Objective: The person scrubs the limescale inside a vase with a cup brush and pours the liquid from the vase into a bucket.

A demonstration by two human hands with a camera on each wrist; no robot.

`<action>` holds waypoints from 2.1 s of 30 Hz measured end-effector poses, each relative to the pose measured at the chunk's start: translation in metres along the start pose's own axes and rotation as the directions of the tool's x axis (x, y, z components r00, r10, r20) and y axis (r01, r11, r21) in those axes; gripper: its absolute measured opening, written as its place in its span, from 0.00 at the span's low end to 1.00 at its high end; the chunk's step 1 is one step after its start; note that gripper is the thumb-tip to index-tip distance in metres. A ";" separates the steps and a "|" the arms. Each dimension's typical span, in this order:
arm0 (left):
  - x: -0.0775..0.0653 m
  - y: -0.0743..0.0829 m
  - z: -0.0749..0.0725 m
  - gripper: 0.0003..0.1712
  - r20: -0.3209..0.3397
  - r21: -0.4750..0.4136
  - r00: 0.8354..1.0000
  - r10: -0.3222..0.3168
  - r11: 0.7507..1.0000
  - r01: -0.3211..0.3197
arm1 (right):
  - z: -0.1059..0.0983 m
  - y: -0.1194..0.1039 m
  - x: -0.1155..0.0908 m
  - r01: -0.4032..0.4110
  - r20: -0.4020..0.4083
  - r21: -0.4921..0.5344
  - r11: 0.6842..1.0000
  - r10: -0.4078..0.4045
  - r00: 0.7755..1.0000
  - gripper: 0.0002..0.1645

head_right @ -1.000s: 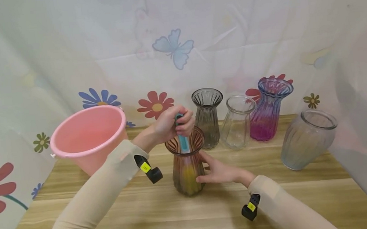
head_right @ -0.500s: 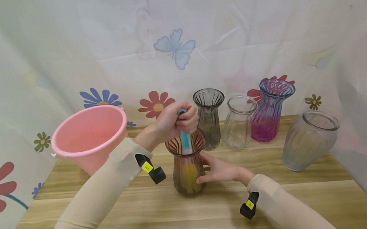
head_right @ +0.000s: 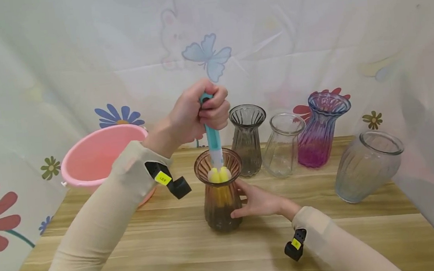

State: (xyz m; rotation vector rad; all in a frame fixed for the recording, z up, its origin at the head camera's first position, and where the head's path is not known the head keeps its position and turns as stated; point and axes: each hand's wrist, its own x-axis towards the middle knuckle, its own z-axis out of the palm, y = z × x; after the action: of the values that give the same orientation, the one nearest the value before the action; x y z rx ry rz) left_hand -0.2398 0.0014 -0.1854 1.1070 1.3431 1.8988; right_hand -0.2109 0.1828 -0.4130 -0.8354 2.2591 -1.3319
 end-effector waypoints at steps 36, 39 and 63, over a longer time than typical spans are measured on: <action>-0.018 -0.073 -0.025 0.22 0.068 -0.010 0.991 -0.113 0.993 0.114 | -0.009 -0.010 0.001 -0.081 0.072 -0.105 0.991 0.089 0.993 0.44; -0.016 -0.058 -0.021 0.22 0.078 -0.010 0.993 -0.089 0.996 0.091 | -0.008 -0.009 0.002 -0.075 0.060 -0.092 0.993 0.081 0.995 0.45; -0.012 -0.042 -0.014 0.20 0.056 -0.036 0.998 -0.024 0.999 0.026 | 0.000 -0.010 0.002 0.000 0.007 -0.105 0.994 0.001 1.000 0.48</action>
State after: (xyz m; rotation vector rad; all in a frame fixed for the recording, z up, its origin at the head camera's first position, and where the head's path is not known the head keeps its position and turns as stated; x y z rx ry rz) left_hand -0.2464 -0.0005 -0.2310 1.1108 1.2811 1.8541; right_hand -0.2095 0.1774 -0.4044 -0.8727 2.3404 -1.2166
